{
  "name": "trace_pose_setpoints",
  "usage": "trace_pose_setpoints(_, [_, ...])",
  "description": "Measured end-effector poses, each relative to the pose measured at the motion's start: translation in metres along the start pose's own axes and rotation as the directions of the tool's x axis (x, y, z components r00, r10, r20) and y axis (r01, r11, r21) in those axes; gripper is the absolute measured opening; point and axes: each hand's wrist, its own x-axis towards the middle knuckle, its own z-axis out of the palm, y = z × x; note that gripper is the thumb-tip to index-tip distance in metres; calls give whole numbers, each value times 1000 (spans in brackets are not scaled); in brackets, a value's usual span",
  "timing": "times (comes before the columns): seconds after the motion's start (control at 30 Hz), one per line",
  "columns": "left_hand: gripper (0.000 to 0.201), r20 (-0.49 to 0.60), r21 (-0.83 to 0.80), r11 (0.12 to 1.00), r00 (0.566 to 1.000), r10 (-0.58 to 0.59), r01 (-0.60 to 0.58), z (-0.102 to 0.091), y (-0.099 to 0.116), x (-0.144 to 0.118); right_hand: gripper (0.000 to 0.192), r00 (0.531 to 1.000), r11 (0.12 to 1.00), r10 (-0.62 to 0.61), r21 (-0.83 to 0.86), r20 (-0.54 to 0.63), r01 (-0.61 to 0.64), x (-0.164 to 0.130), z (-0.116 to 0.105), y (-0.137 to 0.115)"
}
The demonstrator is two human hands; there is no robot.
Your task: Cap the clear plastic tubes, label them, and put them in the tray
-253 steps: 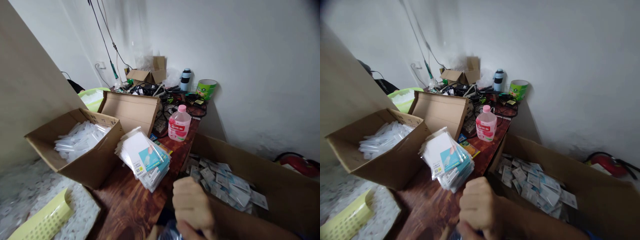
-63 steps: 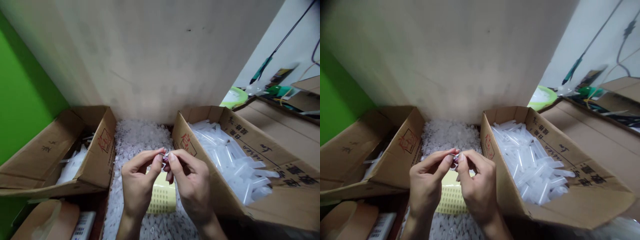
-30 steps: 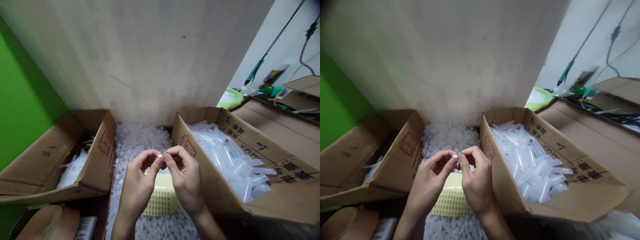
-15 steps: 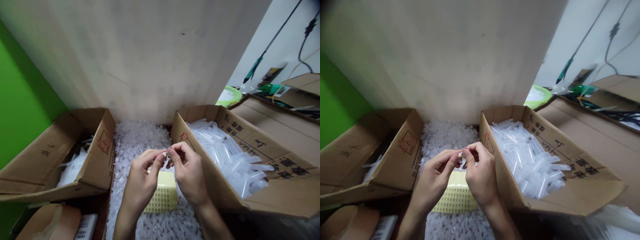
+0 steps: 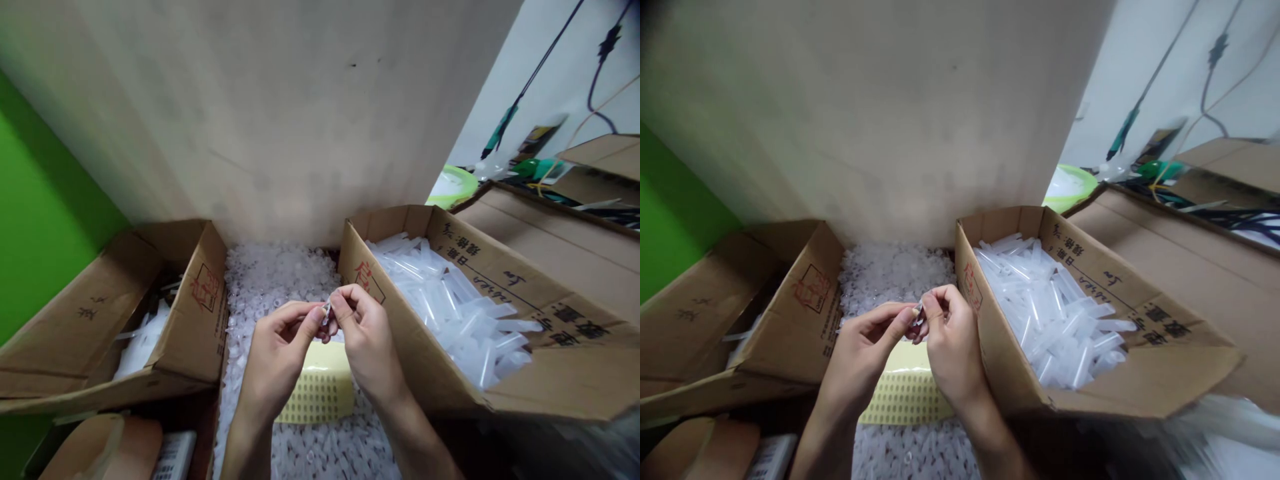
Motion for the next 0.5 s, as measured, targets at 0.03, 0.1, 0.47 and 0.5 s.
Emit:
trace_pose_setpoints(0.03, [19, 5, 8, 1000, 1000, 6, -6, 0, -1, 0, 29, 1000, 1000, 14, 22, -6, -14, 1, 0, 2])
trace_pose_setpoints(0.1, [19, -2, 19, 1000, 1000, 1, -1, 2, -3, 1, 30, 999, 997, 42, 61, -27, -40, 2, 0, 6])
trace_pose_setpoints(0.47, [13, 20, 396, 861, 940, 340, -320, -5, -6, -1, 34, 997, 1000, 4, -7, -74, -4, 0, 1, 6])
trace_pose_setpoints(0.5, [15, 34, 419, 826, 916, 401, -377, -7, -5, -1, 36, 998, 1000, 21, 23, -55, -20, 0, 1, 6])
